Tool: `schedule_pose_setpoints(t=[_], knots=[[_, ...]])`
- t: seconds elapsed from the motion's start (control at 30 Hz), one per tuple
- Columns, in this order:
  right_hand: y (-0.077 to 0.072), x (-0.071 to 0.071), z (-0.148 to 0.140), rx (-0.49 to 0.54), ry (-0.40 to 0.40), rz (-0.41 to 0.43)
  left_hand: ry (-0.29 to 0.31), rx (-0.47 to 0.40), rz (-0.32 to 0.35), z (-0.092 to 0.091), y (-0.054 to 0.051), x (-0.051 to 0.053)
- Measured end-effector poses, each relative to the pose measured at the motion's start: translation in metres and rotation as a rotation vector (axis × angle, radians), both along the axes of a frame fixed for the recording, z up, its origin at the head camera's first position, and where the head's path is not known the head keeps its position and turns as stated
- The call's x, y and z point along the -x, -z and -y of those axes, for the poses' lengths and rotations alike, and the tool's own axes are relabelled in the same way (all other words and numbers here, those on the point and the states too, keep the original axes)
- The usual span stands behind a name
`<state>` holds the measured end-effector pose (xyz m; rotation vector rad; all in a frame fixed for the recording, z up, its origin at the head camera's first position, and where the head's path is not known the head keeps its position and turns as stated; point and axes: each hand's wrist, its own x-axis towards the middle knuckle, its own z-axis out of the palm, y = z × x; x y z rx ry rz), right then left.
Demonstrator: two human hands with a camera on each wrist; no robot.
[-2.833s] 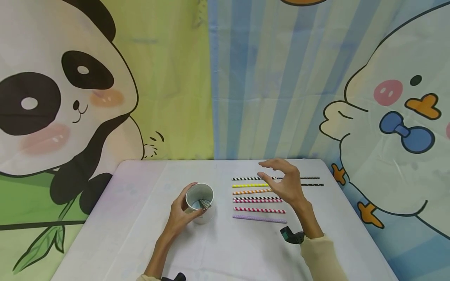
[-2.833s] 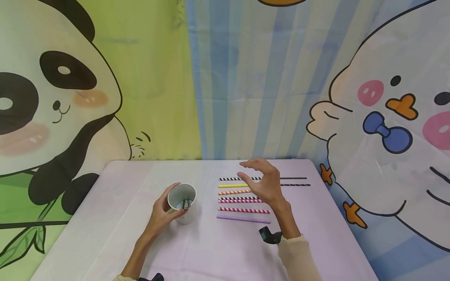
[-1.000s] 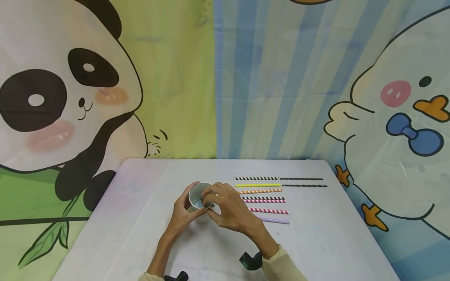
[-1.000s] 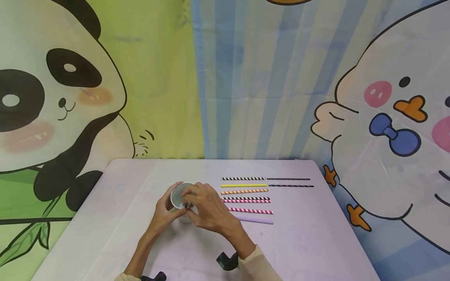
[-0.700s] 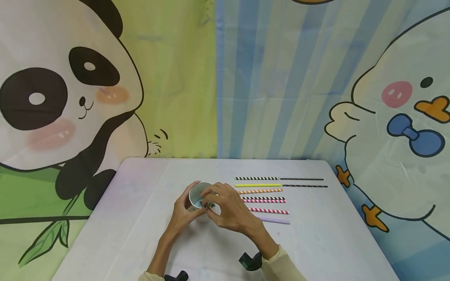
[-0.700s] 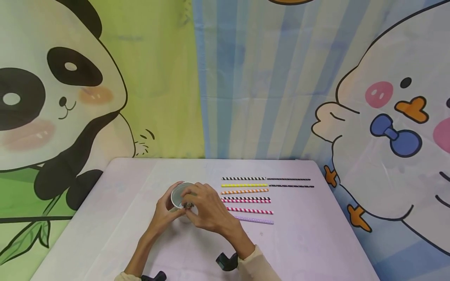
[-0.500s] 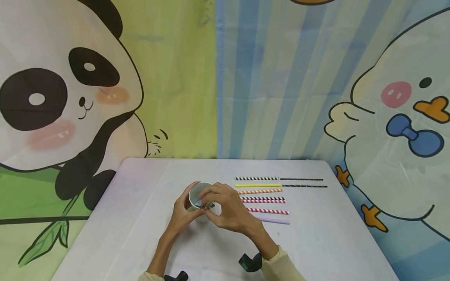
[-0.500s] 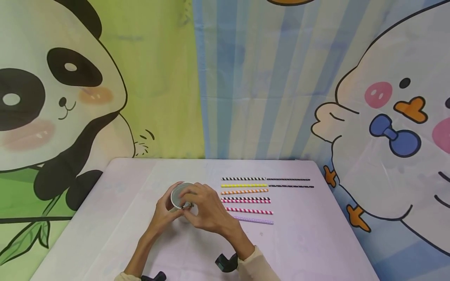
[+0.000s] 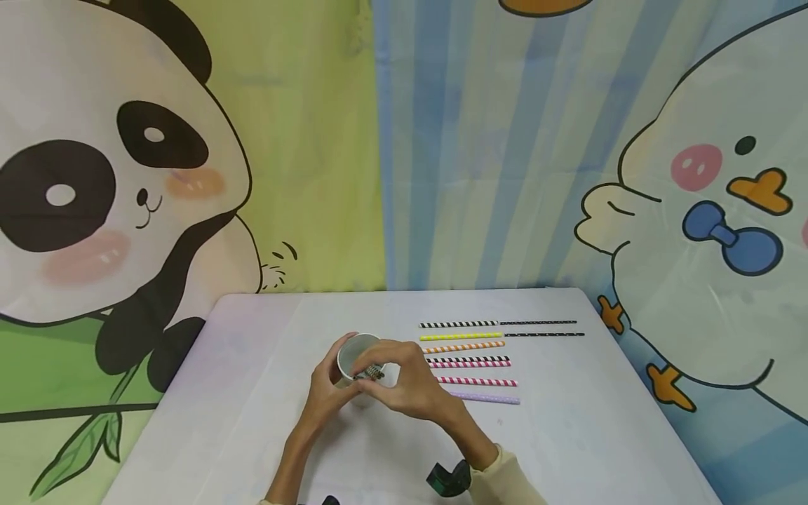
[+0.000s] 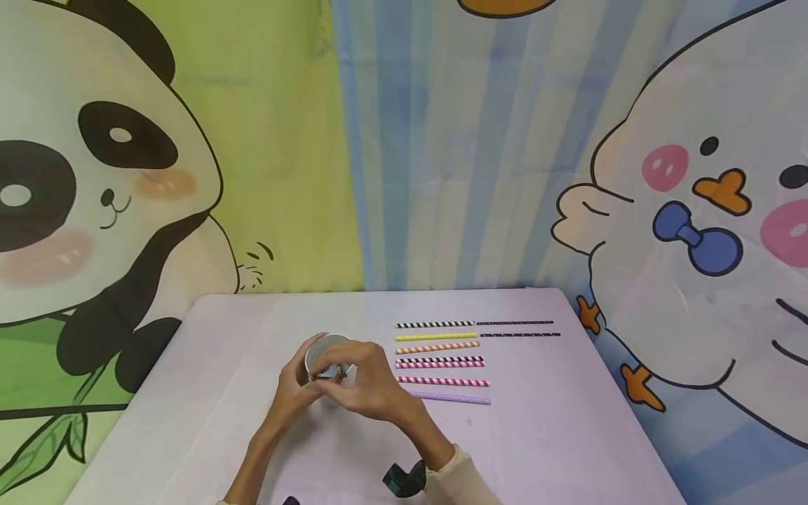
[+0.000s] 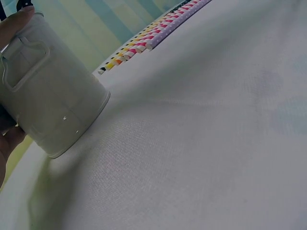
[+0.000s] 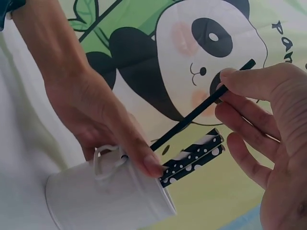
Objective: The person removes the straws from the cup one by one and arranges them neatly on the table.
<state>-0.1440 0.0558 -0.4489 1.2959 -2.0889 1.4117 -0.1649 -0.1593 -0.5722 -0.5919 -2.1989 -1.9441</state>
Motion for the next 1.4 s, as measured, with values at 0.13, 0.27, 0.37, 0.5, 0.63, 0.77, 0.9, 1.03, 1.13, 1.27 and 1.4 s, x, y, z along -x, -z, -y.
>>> schedule_pose_setpoints(t=[0.13, 0.27, 0.37, 0.5, 0.63, 0.77, 0.9, 1.03, 1.13, 1.27, 1.4], knots=[[-0.001, -0.001, 0.002, 0.067, -0.013, 0.085, -0.016, 0.025, 0.009, -0.001, 0.001, -0.002], [-0.004, 0.001, 0.005, 0.177, -0.026, 0.163, -0.045, 0.051, 0.030, -0.002, -0.002, -0.002], [-0.005, 0.004, 0.007, 0.231, -0.042, 0.171, -0.056, 0.069, 0.045, -0.003, -0.003, -0.002], [-0.005, 0.009, 0.008, 0.278, -0.067, 0.186, -0.059, 0.069, 0.060, -0.004, -0.004, -0.002], [-0.005, 0.012, 0.008, 0.331, -0.106, 0.219, -0.064, 0.065, 0.070, -0.006, -0.004, -0.003], [-0.005, 0.015, 0.007, 0.382, -0.130, 0.237, -0.071, 0.066, 0.076, -0.008, -0.004, -0.003], [-0.007, 0.017, 0.005, 0.417, -0.132, 0.241, -0.069, 0.054, 0.074, -0.009, -0.004, -0.004], [-0.013, 0.018, 0.003, 0.444, -0.137, 0.232, -0.063, 0.049, 0.079, -0.010, -0.004, -0.004], [-0.017, 0.018, 0.001, 0.461, -0.140, 0.221, -0.062, 0.053, 0.079, -0.009, -0.003, -0.004], [-0.023, 0.018, -0.003, 0.472, -0.143, 0.203, -0.072, 0.051, 0.080, -0.008, -0.002, -0.003], [-0.029, 0.019, -0.008, 0.472, -0.139, 0.183, -0.090, 0.041, 0.087, -0.007, -0.002, -0.004]])
